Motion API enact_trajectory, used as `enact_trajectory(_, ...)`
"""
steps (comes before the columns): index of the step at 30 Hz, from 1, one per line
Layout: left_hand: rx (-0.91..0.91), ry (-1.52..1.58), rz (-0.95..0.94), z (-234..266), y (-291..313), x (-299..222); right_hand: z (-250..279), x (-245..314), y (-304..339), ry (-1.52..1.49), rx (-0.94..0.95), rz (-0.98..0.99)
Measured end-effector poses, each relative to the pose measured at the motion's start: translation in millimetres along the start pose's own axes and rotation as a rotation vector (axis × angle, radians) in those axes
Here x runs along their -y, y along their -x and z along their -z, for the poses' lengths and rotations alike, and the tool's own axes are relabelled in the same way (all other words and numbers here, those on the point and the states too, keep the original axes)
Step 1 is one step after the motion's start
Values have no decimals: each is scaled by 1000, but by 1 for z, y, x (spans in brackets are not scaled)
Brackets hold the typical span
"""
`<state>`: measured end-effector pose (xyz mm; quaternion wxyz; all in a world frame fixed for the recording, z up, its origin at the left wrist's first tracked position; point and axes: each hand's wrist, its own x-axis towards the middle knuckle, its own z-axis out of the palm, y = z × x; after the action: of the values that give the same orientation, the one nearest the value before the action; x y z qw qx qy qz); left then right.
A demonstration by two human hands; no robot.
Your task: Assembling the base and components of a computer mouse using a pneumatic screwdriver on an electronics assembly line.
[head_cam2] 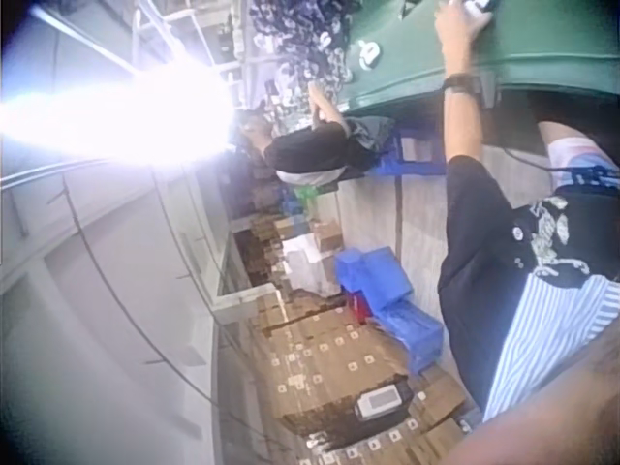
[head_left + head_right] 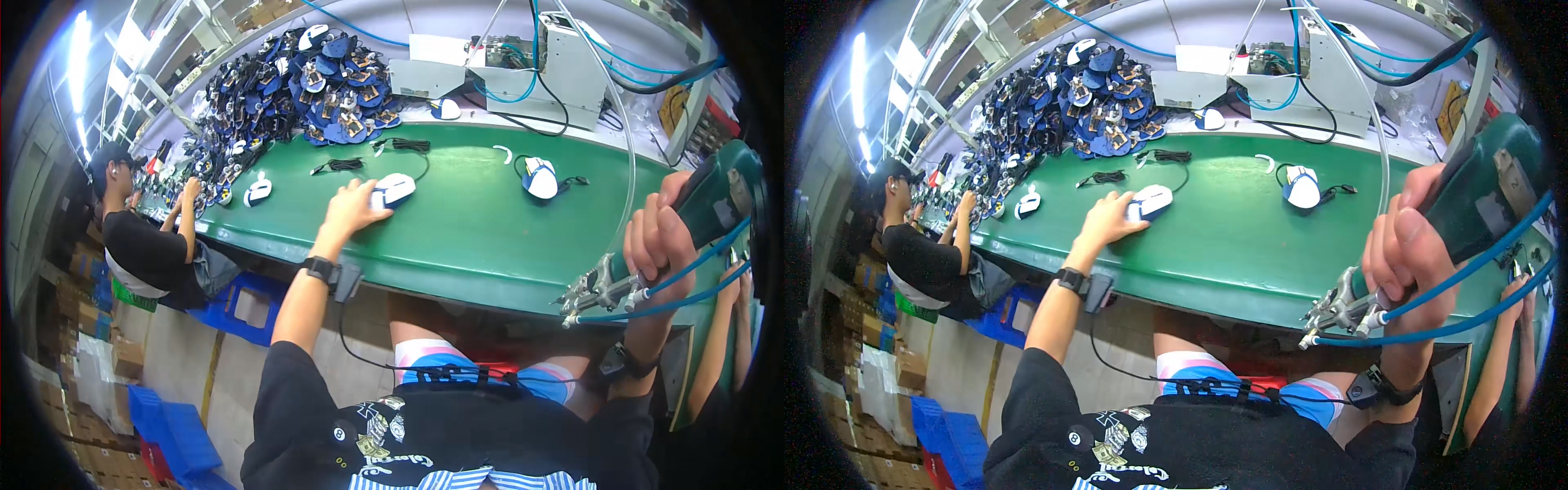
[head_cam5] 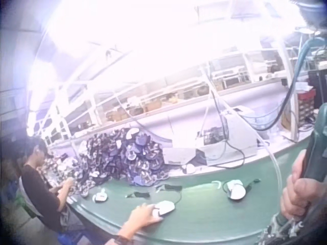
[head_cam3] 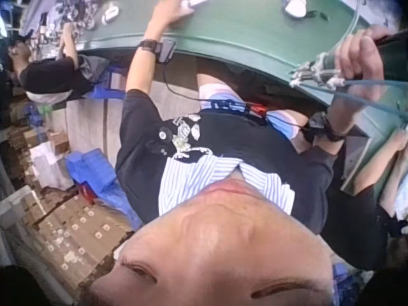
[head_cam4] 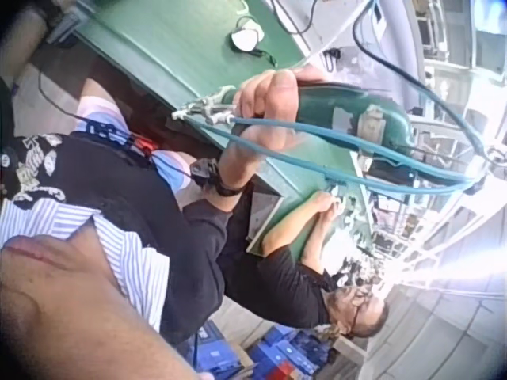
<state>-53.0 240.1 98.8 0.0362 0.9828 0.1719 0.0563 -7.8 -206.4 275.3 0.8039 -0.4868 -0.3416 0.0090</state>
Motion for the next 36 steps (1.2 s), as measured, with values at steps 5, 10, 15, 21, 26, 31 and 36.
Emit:
enact_trajectory(5, -81, 23, -202, -9, -11, -111, -15, 2, 0, 8, 1, -5)
enact_trajectory(10, -11, 82, -350, -10, 2, -160, -10, 9, 1, -5, -14, 3)
enact_trajectory(15, -153, 425, -289, -25, -3, -117, -2, 15, 3, 6, -16, -2)
enact_trajectory(21, 195, 1608, 192, -17, 15, -67, 7, 4, -7, -5, 7, -37)
enact_trajectory(26, 231, 2259, 169, -32, 42, -105, -46, -21, -45, 94, -29, -30)
enact_trajectory(31, 213, 2501, 176, -54, 53, -129, -101, -37, -90, 27, 174, -77)
enact_trajectory(36, 385, 2672, 139, -52, 55, -135, -150, -45, -122, 101, -9, -276)
